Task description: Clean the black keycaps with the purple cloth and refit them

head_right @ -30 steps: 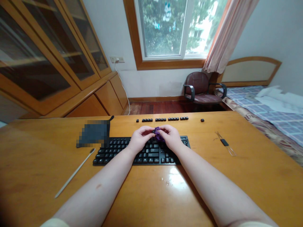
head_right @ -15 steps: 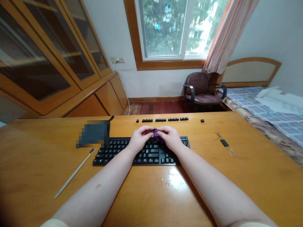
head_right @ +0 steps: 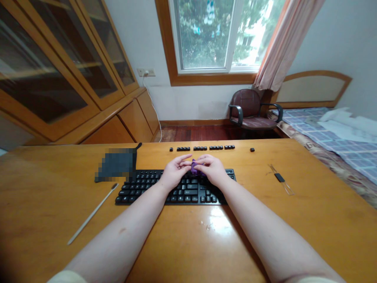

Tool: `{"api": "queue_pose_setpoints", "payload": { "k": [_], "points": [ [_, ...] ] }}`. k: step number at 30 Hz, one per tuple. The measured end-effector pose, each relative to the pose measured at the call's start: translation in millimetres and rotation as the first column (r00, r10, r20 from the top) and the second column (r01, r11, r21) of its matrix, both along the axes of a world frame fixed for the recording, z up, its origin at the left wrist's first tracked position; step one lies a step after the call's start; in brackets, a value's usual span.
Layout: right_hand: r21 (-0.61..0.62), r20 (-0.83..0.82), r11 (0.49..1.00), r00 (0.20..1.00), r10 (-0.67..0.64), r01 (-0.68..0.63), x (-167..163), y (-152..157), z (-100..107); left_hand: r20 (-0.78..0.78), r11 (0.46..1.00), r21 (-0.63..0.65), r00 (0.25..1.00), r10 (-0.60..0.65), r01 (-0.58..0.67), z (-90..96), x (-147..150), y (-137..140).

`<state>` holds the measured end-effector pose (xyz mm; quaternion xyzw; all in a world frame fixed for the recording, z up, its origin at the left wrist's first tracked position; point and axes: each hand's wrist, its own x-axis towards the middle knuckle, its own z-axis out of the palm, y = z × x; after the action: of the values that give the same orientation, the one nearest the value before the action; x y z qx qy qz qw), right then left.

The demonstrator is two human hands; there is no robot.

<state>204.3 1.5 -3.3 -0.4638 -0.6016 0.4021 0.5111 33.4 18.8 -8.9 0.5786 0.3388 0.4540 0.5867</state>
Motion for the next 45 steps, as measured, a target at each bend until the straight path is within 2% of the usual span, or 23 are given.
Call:
{"api": "queue_pose_setpoints", "payload": {
  "k": [6,11,13,16,18,22,26,28,31,34,37,39,42,45],
  "points": [
    [0.015,0.003,1.0,1.0,0.003,-0.003,0,0,2,-0.018,1.0,0.018,1.0,0.02,-0.02,-4.2,2,1],
    [-0.111,-0.093,0.993,0.996,0.017,-0.028,-6,-3,3,-0.039,0.997,0.041,0.997,0.07,-0.068,-2.4,2,-1],
    [-0.132,-0.069,0.991,0.998,-0.002,-0.007,-5,-4,5,-0.061,0.996,0.062,0.996,0.065,-0.061,-1.0,3,-3],
    [-0.139,-0.025,0.989,0.998,-0.057,0.053,-4,-2,7,-0.085,0.991,0.118,0.993,0.08,-0.07,-1.1,4,-4],
    [-0.166,-0.068,0.983,0.993,-0.096,0.083,-4,-2,7,-0.101,0.979,0.177,0.988,0.117,-0.098,-2.9,4,-3],
    [-0.211,-0.145,0.978,0.989,-0.036,0.005,-9,-3,4,-0.192,0.936,0.329,0.962,0.193,-0.122,-6.0,1,-3],
    [-0.198,-0.053,0.98,0.999,-0.013,0.002,-11,-5,3,-0.307,0.896,0.44,0.928,0.211,-0.058,-4.5,-2,-6],
    [-0.183,-0.01,0.983,1.0,-0.021,0.019,-10,-4,2,-0.332,0.887,0.46,0.919,0.214,-0.041,-3.4,-2,-7],
    [-0.188,-0.041,0.982,0.999,-0.033,0.024,-7,-3,3,-0.304,0.895,0.441,0.927,0.219,-0.066,-3.1,0,-6],
    [-0.204,-0.111,0.972,0.983,-0.145,0.12,-4,1,5,-0.243,0.885,0.444,0.931,0.272,-0.142,-4.0,2,-4],
    [-0.161,-0.147,0.961,0.958,-0.248,0.224,1,4,5,-0.204,0.847,0.491,0.918,0.339,-0.204,-3.7,0,-2],
    [-0.083,-0.168,0.97,0.956,-0.241,0.23,3,6,4,-0.193,0.826,0.518,0.91,0.366,-0.222,-2.4,-1,-1],
    [0.069,-0.108,0.982,0.98,-0.165,0.173,4,5,2,-0.184,0.823,0.522,0.913,0.364,-0.224,-0.7,-3,-1],
    [0.196,0.093,0.978,0.992,-0.089,0.069,2,-1,3,-0.18,0.844,0.492,0.924,0.337,-0.212,-0.8,-2,-1]
  ]
}}
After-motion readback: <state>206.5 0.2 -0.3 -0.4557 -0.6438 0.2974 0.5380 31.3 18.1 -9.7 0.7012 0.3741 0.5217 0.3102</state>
